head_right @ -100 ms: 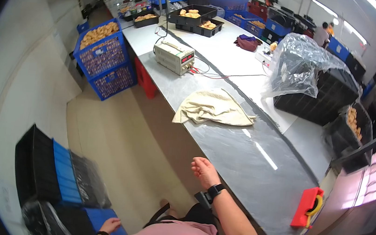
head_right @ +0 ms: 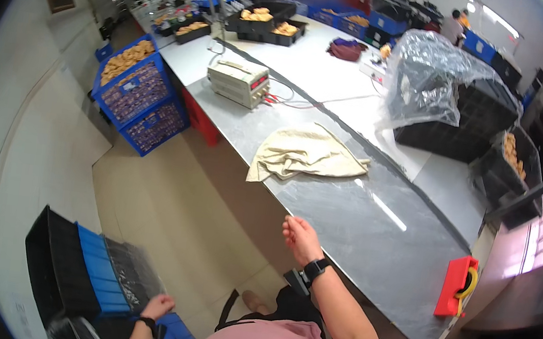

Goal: Adjusting voltage and current settings on a laboratory power supply unit.

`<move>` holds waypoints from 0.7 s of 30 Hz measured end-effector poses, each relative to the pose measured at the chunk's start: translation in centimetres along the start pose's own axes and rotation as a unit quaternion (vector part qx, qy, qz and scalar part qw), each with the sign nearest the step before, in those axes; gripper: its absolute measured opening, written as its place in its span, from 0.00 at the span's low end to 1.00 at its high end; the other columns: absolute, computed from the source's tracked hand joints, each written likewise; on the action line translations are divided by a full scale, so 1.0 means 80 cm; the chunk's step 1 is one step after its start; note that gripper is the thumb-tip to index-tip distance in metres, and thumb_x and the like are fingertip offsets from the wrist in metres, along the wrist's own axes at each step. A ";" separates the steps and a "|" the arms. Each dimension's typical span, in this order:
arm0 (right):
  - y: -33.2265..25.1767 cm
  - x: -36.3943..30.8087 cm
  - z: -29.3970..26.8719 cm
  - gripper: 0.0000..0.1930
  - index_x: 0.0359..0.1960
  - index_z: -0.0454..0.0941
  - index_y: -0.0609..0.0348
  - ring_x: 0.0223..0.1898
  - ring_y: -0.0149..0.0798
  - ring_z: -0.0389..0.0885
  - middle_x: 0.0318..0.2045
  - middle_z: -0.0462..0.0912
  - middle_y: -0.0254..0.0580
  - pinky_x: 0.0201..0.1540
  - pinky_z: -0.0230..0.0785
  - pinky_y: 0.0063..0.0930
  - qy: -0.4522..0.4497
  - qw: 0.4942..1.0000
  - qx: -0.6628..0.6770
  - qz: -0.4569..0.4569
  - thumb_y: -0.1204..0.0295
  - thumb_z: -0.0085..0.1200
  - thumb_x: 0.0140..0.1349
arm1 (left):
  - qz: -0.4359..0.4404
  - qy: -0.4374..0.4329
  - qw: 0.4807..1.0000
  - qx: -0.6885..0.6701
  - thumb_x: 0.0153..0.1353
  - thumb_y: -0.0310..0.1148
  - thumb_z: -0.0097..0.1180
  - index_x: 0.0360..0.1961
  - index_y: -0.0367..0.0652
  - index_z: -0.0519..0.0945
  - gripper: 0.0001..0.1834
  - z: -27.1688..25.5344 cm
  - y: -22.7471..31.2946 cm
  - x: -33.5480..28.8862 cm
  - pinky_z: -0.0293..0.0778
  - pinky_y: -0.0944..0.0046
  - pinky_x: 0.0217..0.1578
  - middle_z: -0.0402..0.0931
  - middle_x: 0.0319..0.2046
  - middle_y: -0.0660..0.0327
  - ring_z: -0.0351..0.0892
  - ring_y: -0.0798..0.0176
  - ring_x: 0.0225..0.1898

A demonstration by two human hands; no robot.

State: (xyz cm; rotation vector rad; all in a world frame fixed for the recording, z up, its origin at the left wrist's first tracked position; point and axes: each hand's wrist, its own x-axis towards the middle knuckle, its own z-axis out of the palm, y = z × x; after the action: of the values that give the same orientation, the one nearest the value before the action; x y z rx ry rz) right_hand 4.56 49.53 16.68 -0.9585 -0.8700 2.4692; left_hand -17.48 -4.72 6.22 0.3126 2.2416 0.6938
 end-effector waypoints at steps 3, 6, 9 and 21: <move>-0.056 0.030 -0.034 0.08 0.43 0.76 0.49 0.29 0.20 0.75 0.32 0.80 0.24 0.30 0.67 0.17 0.044 0.997 0.065 -0.029 0.64 0.56 0.68 | 0.068 -0.012 0.997 0.035 0.58 0.41 0.63 0.47 0.37 0.81 0.21 0.009 0.163 0.090 0.76 0.65 0.40 0.82 0.35 0.59 0.78 0.67 0.35; -0.073 0.082 -0.026 0.07 0.42 0.76 0.48 0.28 0.20 0.75 0.31 0.80 0.24 0.29 0.67 0.18 0.062 0.987 0.146 -0.027 0.64 0.57 0.67 | 0.127 -0.027 0.987 0.090 0.60 0.38 0.64 0.50 0.36 0.79 0.21 -0.029 0.315 0.166 0.75 0.66 0.43 0.81 0.37 0.60 0.78 0.67 0.39; -0.099 0.153 -0.011 0.07 0.42 0.76 0.46 0.28 0.21 0.74 0.31 0.79 0.23 0.30 0.67 0.19 0.062 0.979 0.190 -0.028 0.63 0.58 0.67 | 0.157 -0.064 0.980 0.106 0.60 0.39 0.64 0.50 0.37 0.78 0.21 -0.032 0.453 0.223 0.75 0.67 0.43 0.80 0.38 0.62 0.77 0.68 0.40; -0.210 0.403 0.048 0.15 0.49 0.74 0.52 0.34 0.21 0.73 0.36 0.78 0.25 0.35 0.65 0.18 0.042 0.983 0.168 -0.053 0.60 0.57 0.67 | 0.223 -0.002 0.907 0.356 0.48 0.52 0.72 0.71 0.37 0.55 0.56 0.059 0.737 0.437 0.61 0.53 0.65 0.54 0.68 0.40 0.57 0.45 0.69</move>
State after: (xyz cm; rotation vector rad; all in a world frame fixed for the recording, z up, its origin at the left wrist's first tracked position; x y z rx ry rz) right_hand -19.28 77.09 14.36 -0.8629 -0.4442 2.3633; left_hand -37.40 60.24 16.22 1.2078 2.3652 0.0489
